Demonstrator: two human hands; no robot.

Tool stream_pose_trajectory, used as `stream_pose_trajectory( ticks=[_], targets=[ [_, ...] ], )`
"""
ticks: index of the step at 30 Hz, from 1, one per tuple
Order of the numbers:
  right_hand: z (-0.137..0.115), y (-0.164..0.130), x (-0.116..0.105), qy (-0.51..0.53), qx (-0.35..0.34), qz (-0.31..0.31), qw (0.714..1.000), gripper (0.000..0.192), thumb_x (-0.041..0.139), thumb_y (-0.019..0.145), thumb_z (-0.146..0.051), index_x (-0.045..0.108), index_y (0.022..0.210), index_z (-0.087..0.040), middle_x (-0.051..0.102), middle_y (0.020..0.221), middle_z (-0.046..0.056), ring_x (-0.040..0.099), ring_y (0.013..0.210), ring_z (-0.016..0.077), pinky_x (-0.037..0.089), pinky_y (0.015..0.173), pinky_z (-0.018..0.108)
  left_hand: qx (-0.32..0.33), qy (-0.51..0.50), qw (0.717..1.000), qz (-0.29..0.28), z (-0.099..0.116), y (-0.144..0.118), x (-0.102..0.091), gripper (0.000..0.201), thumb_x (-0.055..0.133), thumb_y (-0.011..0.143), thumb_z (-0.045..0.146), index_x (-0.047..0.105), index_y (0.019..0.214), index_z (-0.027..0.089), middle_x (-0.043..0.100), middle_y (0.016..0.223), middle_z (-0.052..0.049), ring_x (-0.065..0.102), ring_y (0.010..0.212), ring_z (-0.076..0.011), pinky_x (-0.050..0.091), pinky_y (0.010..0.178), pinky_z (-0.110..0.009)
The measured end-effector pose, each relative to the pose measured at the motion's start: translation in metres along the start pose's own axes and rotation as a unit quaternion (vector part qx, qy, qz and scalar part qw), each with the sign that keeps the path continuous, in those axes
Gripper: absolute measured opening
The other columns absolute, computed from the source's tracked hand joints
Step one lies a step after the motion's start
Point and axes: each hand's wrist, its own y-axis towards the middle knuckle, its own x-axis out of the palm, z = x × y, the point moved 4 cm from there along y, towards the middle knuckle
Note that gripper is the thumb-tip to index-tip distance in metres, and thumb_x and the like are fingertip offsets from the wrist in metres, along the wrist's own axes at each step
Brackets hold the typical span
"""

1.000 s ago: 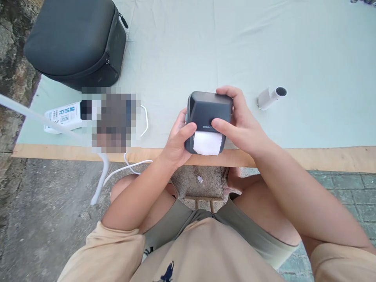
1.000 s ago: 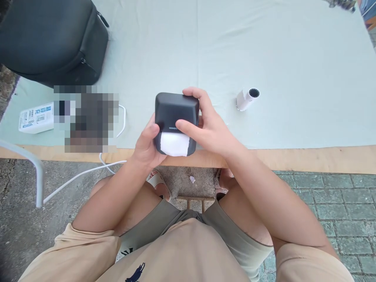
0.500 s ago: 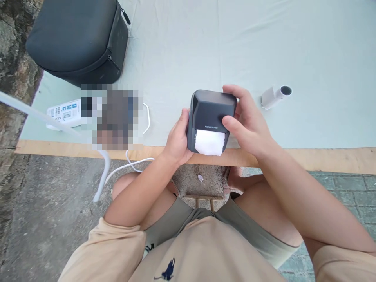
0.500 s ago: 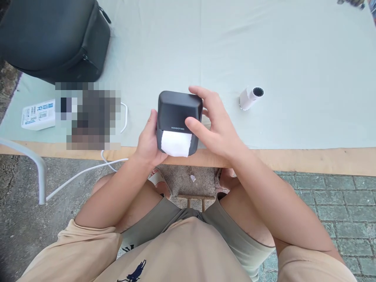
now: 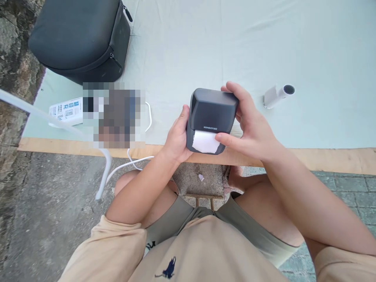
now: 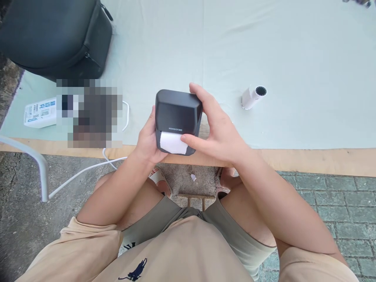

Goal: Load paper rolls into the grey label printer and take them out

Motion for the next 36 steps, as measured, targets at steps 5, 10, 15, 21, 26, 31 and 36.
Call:
stream_pose_trajectory(
  ticks=[5,10,15,21,26,31,36],
  targets=[
    [-0.017,0.004,-0.013,-0.072,-0.013,0.090,0.993,0.080,0.071,0.091,-0.070,0.051,0.155,-0.026,0.057,0.159,0.014,0.059,0.147,0.0321,0.058,0.121,0.052,0.000,-0.002,0.999,-0.036,-0.002,0.001,0.003,0.062,0.050,0.106,0.074,0.077,0.128,0.022,0.085,0.124,-0.007,0.073,0.140,-0.0377,0.065,0.113,-0.050],
    [-0.033,0.005,-0.016,-0.056,0.066,0.292,0.952,0.042,0.057,0.102,-0.066,0.053,0.118,-0.026,0.067,0.130,0.007,0.063,0.075,0.0128,0.060,0.068,0.037,0.050,0.048,0.994,-0.086,-0.008,0.004,-0.002,0.042,0.077,0.094,0.063,0.077,0.105,0.022,0.085,0.110,-0.007,0.075,0.135,-0.0386,0.069,0.102,-0.045],
    [-0.038,0.014,-0.015,-0.088,0.053,0.264,0.959,0.022,0.055,0.103,-0.047,0.053,0.106,-0.025,0.068,0.115,0.007,0.071,0.095,0.0173,0.057,0.068,0.033,0.056,0.064,0.994,-0.071,-0.009,0.004,-0.006,0.040,0.083,0.092,0.058,0.074,0.108,0.022,0.083,0.106,-0.006,0.078,0.126,-0.0361,0.068,0.097,-0.043],
    [-0.026,0.021,-0.016,-0.245,0.103,0.015,0.964,0.031,0.065,0.090,-0.034,0.073,0.118,-0.024,0.071,0.088,0.006,0.065,0.079,0.0230,0.052,0.078,0.042,0.055,0.081,0.992,-0.085,-0.005,-0.003,0.001,0.048,0.089,0.088,0.057,0.070,0.114,0.022,0.082,0.107,-0.006,0.081,0.114,-0.0301,0.067,0.089,-0.036],
    [-0.025,0.020,-0.021,-0.251,0.119,-0.011,0.960,0.038,0.071,0.083,-0.034,0.077,0.120,-0.027,0.074,0.088,0.005,0.061,0.072,0.0212,0.050,0.072,0.040,0.056,0.087,0.989,-0.103,-0.006,-0.005,0.004,0.051,0.091,0.087,0.058,0.070,0.117,0.022,0.082,0.115,-0.006,0.082,0.112,-0.0282,0.067,0.086,-0.033],
    [-0.035,0.015,-0.038,-0.084,0.106,0.058,0.989,0.044,0.077,0.079,-0.038,0.073,0.122,-0.026,0.079,0.109,0.005,0.044,0.058,0.0085,0.042,0.058,0.033,0.065,0.080,0.992,-0.072,-0.006,-0.003,0.000,0.043,0.089,0.088,0.055,0.071,0.110,0.023,0.083,0.106,-0.005,0.081,0.116,-0.0322,0.068,0.088,-0.037],
    [-0.001,0.011,-0.053,0.176,0.192,0.131,0.957,0.051,0.062,0.085,-0.052,0.062,0.128,-0.025,0.069,0.098,0.007,0.051,0.064,0.0123,0.040,0.055,0.032,0.057,0.054,0.995,-0.057,-0.006,0.000,-0.004,0.034,0.083,0.094,0.052,0.075,0.106,0.022,0.083,0.104,-0.005,0.081,0.117,-0.0320,0.069,0.096,-0.041]
  ],
)
